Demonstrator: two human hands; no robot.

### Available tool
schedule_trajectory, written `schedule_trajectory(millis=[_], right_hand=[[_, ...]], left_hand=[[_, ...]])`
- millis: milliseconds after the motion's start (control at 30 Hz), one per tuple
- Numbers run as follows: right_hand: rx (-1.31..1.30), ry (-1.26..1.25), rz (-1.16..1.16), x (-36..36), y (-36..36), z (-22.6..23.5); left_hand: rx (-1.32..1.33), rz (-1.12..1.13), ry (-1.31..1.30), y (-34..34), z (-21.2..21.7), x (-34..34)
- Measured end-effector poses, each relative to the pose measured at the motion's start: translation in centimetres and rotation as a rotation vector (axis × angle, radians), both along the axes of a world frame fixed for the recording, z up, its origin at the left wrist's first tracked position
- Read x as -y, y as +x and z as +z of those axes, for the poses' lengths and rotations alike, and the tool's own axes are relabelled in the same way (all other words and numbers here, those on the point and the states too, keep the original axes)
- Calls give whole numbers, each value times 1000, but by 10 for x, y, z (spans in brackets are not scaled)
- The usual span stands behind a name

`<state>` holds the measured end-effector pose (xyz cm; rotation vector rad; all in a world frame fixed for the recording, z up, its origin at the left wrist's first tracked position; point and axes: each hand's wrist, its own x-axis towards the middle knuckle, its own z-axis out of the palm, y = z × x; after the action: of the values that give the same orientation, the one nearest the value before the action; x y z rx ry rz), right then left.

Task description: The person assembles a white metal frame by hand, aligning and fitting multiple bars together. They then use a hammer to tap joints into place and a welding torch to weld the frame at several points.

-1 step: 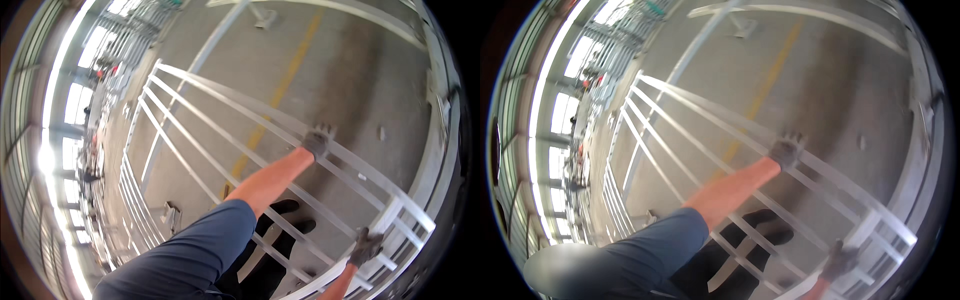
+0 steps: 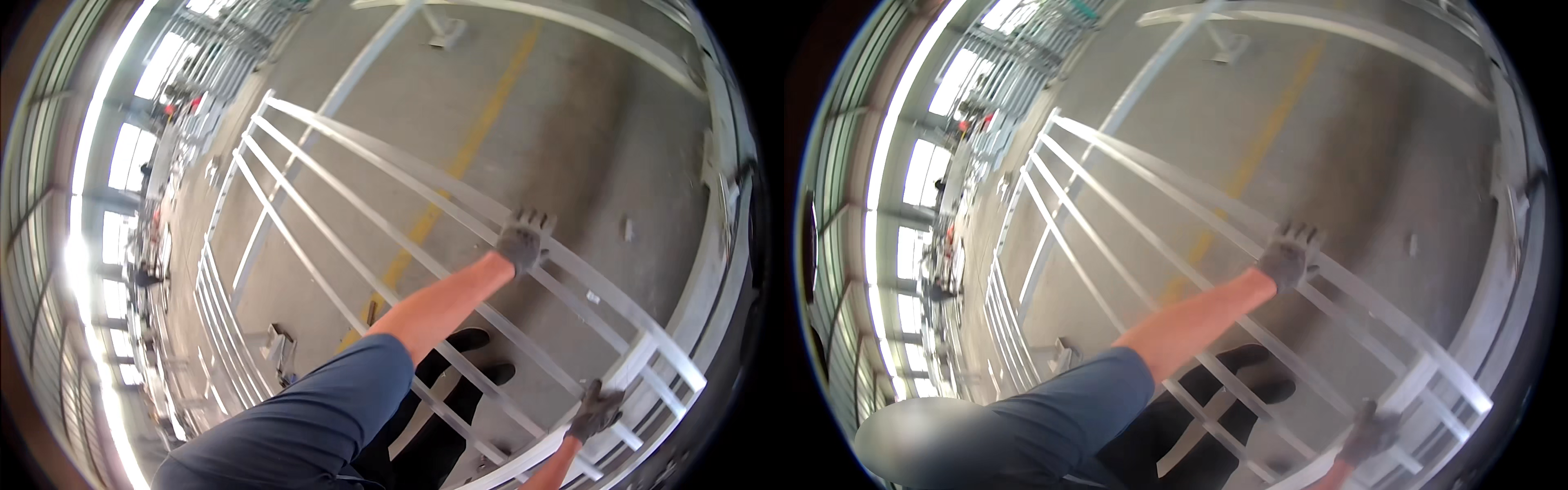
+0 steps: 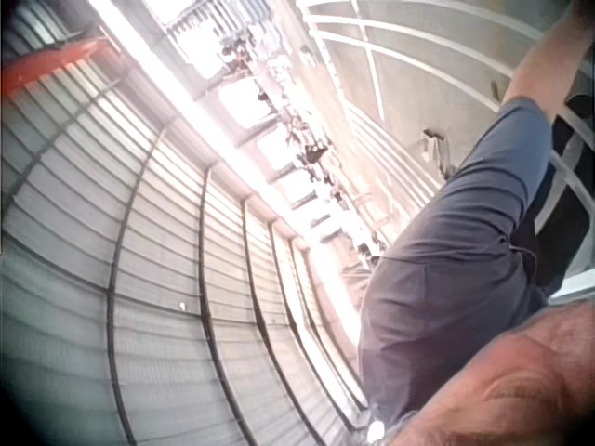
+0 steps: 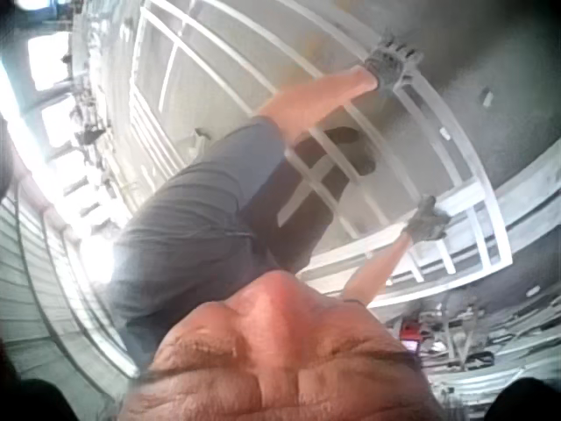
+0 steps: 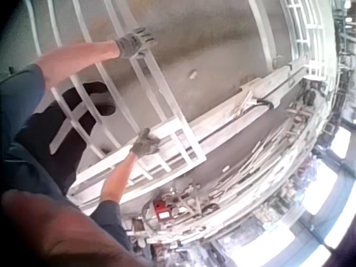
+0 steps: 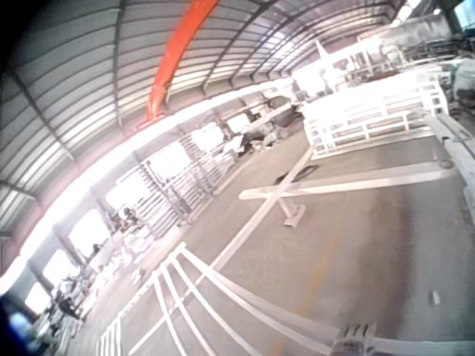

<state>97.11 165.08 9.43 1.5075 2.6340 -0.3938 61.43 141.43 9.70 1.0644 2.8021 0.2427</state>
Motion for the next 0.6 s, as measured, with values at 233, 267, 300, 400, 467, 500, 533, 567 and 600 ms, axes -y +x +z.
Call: schedule_trajectory(millis=[233, 267, 300, 400, 467, 500, 533, 567, 600], right_hand=[[16, 18, 163, -4, 7, -24], [-27, 124, 223, -25, 20, -35], [361, -14, 269, 7, -14, 20], [178, 646, 618, 3, -16, 16], [69, 752, 644, 50, -57, 41], [-9, 669, 635, 67, -80, 51], [-119, 488, 673, 79, -97, 52], [-221, 319, 708, 81, -108, 43], [-282, 193, 620, 100, -129, 32]], left_hand=[[-97, 376, 218, 107, 51, 233], [-86, 459, 257, 117, 51, 258], [-35, 569, 211, 142, 54, 306], [6, 729, 119, 182, 51, 421], [39, 856, 101, 208, 53, 499], [94, 905, 117, 212, 53, 526], [147, 944, 136, 209, 56, 554], [152, 958, 131, 203, 53, 581], [162, 976, 122, 199, 47, 609]])
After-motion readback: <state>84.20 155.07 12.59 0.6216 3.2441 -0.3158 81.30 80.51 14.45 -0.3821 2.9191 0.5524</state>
